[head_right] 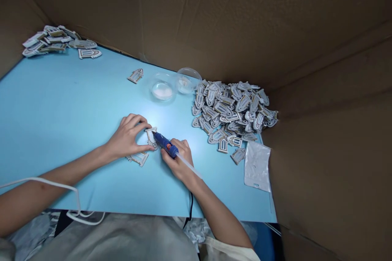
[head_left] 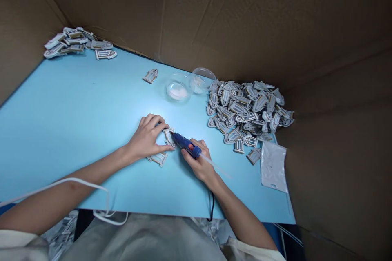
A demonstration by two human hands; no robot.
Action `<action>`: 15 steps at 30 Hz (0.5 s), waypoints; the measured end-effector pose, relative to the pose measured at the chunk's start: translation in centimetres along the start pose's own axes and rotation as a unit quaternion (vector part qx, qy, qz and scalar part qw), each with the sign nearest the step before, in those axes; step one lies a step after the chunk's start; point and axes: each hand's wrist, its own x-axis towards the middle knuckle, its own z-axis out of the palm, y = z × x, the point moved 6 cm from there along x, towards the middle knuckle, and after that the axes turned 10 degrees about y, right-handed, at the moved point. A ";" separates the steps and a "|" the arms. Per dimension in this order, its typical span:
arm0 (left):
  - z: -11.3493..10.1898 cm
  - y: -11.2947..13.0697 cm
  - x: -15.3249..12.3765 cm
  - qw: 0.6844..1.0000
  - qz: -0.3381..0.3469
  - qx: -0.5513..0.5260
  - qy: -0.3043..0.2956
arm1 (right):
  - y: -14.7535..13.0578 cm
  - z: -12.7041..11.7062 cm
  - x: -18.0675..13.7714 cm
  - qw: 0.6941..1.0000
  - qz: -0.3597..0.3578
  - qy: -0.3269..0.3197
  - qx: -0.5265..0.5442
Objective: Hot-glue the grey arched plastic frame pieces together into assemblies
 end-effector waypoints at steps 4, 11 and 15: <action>0.1 -0.1 0.0 1.000 -0.006 -0.011 -0.008 | 0.0 0.0 0.0 1.000 -0.004 0.002 -0.004; 0.4 -0.5 0.0 0.999 -0.017 -0.028 -0.016 | 0.1 0.1 0.0 1.000 0.007 0.005 -0.011; 0.5 -0.5 0.0 0.999 -0.020 -0.028 -0.020 | 0.0 0.1 0.0 1.000 0.012 0.002 -0.011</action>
